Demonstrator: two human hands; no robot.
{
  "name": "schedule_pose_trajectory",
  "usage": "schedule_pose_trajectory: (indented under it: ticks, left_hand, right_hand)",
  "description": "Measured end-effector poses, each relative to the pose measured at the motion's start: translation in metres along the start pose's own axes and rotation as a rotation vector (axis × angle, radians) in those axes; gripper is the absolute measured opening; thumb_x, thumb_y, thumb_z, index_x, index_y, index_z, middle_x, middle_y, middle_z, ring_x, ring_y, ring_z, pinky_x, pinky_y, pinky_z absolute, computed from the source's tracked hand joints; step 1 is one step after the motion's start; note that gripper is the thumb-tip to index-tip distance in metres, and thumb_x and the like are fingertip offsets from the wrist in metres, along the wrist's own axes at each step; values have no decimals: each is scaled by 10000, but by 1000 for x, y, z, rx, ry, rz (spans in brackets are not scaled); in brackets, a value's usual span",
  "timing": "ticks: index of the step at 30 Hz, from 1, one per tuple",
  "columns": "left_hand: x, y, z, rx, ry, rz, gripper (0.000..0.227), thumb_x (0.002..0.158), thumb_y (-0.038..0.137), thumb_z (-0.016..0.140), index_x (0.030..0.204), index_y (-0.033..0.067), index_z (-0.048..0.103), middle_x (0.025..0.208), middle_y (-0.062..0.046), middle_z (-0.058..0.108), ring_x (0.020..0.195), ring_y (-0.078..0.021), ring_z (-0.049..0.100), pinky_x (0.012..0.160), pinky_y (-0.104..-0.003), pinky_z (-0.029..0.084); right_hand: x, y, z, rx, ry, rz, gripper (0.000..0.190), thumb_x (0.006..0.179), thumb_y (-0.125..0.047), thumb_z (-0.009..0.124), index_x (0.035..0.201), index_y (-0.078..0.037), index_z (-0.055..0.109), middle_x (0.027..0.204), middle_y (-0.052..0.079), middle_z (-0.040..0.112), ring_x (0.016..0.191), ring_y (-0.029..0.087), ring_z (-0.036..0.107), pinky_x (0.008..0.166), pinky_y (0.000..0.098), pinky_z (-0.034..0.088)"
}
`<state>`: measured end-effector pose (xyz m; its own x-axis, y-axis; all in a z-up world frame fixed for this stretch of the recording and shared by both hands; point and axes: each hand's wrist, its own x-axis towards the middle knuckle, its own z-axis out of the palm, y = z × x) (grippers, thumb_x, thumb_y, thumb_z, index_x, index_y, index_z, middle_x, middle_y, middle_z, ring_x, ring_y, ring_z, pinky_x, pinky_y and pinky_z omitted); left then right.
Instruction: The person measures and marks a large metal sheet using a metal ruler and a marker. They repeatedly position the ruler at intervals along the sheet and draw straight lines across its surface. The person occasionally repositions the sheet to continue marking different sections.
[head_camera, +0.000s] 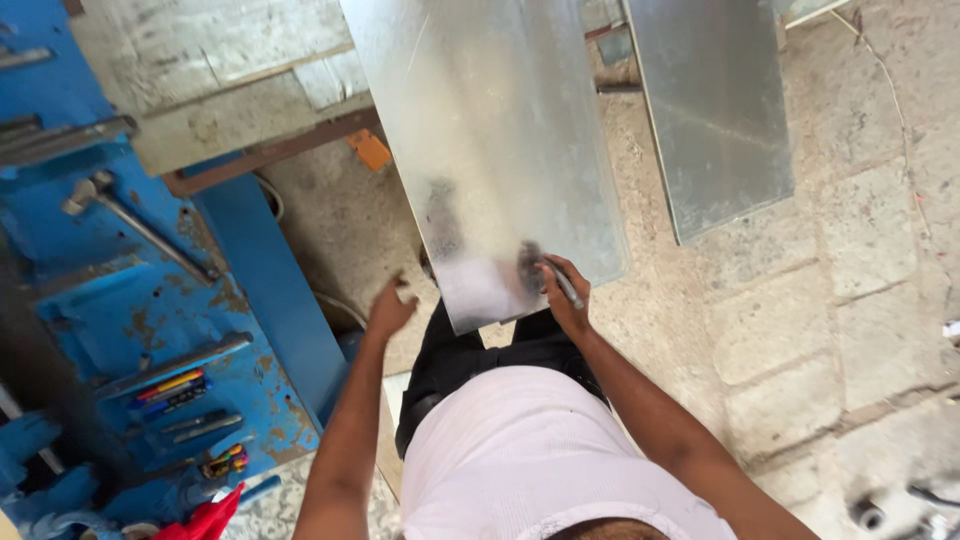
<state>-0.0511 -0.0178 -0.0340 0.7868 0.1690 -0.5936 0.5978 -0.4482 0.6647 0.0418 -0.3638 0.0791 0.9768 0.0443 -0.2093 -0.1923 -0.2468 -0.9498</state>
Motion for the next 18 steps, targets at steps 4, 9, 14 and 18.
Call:
schedule_pose_trajectory:
  ticks: [4,9,14,18]
  left_hand:
    - [-27,31,46,64,-46,79,695,768,275,778,1372,27,538,1192,-218,712,1120,-392,674,958,-459,524]
    - [-39,67,65,291,-33,-217,594,735,359,769,1245,86,634,1168,-183,739,1118,-383,687,958,-474,533]
    - [-37,95,82,296,-61,-112,659,700,359,814,1241,44,608,1167,-213,727,1101,-386,688,947,-460,540]
    - [-18,126,115,283,-138,-330,847,685,391,852,1303,-41,465,1122,-253,717,979,-380,743,834,-444,619]
  right_hand:
    - [15,-5,-24,-74,25,39,276,1057,-154,556,1301,-50,628,1029,87,780,639,71,631,540,219,506]
    - [23,5,-67,-15,50,-27,239,1082,-179,547,1251,-35,634,985,99,778,653,81,657,540,224,515]
    - [17,35,-128,98,98,36,225,1088,-178,541,1229,-24,624,972,104,763,678,81,675,553,222,525]
    - [22,66,-181,42,182,0,203,1080,-172,561,1200,-25,634,984,109,773,684,103,698,530,236,525]
